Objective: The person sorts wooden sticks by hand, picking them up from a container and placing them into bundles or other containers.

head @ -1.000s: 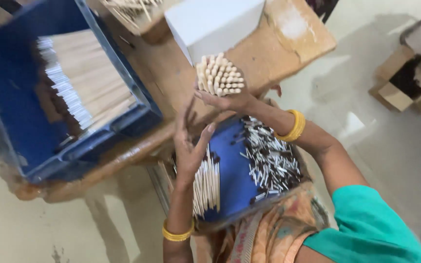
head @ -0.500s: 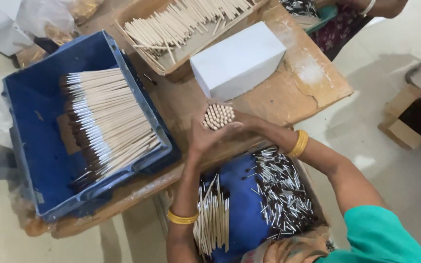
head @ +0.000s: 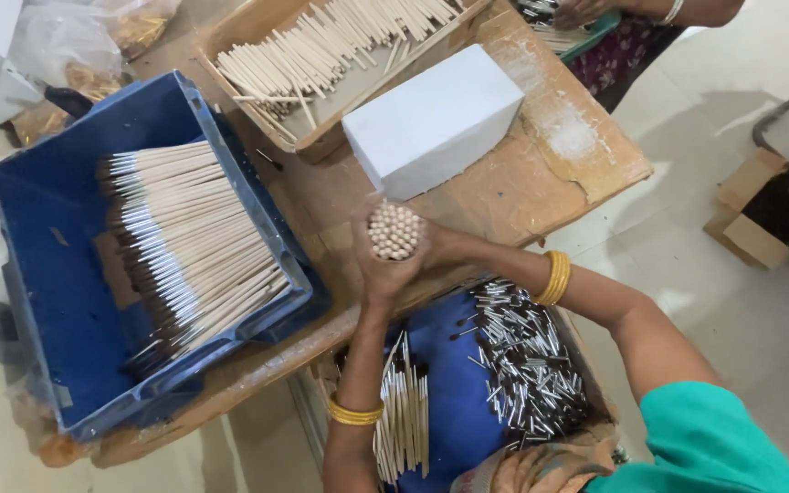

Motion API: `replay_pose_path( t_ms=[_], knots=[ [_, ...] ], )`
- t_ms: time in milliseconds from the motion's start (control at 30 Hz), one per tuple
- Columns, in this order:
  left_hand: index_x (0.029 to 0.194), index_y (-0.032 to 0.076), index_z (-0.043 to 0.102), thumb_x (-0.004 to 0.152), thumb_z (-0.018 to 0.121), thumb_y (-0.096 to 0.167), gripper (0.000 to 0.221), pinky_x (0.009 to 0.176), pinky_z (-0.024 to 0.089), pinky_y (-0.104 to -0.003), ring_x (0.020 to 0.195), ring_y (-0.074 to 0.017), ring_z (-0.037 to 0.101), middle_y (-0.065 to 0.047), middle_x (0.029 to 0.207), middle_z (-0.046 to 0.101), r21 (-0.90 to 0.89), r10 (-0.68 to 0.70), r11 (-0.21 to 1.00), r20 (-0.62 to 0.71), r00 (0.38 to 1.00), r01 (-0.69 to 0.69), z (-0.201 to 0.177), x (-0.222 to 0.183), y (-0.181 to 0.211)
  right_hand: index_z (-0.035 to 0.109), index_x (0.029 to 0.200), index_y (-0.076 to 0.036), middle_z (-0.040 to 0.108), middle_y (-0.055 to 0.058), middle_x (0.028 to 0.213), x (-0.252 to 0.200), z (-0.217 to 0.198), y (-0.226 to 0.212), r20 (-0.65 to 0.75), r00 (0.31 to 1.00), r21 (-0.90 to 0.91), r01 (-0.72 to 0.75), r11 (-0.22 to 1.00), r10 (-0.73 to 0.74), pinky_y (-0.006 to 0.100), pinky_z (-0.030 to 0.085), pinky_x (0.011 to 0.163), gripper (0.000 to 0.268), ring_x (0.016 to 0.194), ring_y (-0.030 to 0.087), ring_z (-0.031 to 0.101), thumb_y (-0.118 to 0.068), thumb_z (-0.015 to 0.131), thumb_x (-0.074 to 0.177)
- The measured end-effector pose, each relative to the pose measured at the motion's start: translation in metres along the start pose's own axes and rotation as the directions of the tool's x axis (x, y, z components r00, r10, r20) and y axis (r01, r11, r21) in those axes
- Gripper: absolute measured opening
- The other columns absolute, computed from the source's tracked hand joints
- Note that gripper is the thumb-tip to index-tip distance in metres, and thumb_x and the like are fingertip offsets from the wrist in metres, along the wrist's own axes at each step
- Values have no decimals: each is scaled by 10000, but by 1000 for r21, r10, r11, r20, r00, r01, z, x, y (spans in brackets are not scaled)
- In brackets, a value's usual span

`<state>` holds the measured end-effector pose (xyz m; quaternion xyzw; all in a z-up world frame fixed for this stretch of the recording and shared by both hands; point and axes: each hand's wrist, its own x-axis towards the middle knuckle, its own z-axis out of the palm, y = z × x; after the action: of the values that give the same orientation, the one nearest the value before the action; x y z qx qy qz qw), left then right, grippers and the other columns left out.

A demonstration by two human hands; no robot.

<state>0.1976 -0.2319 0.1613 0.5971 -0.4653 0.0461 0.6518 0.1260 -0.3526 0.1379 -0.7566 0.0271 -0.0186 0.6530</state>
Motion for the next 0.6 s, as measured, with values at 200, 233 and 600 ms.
replay_pose_path(
  t_ms=[200, 233, 600],
  knots=[
    [1430, 78, 454, 876, 742, 17, 627, 798, 611, -378, 941, -244, 659, -153, 1080, 615, -794, -538, 557, -122, 834, 243, -13, -2, 19, 262, 1528, -36, 392, 250, 1530, -43, 23, -27, -132, 764, -542, 478, 691, -632, 495, 411, 1192, 1017, 1377, 376, 485, -327, 866, 763],
    [1430, 78, 454, 876, 742, 17, 627, 798, 611, -378, 941, -244, 659, -153, 1080, 615, -794, -535, 556, -117, 837, 245, -9, -21, 11, 262, 1528, -36, 392, 250, 1530, -56, 22, -35, -136, 762, -544, 477, 690, -633, 495, 411, 1192, 1017, 1377, 376, 485, -327, 866, 763],
    [1469, 53, 385, 908, 610, 196, 621, 960, 625, -354, 1163, -223, 645, -126, 1268, 610, -593, -482, 653, 155, 862, 472, 27, -35, 145, 666, 924, -102, 707, 39, 864, -139, -2, -136, 340, 401, -612, 781, 124, -851, 309, 645, 756, 151, 804, 171, 721, -182, 779, 983]
  ],
)
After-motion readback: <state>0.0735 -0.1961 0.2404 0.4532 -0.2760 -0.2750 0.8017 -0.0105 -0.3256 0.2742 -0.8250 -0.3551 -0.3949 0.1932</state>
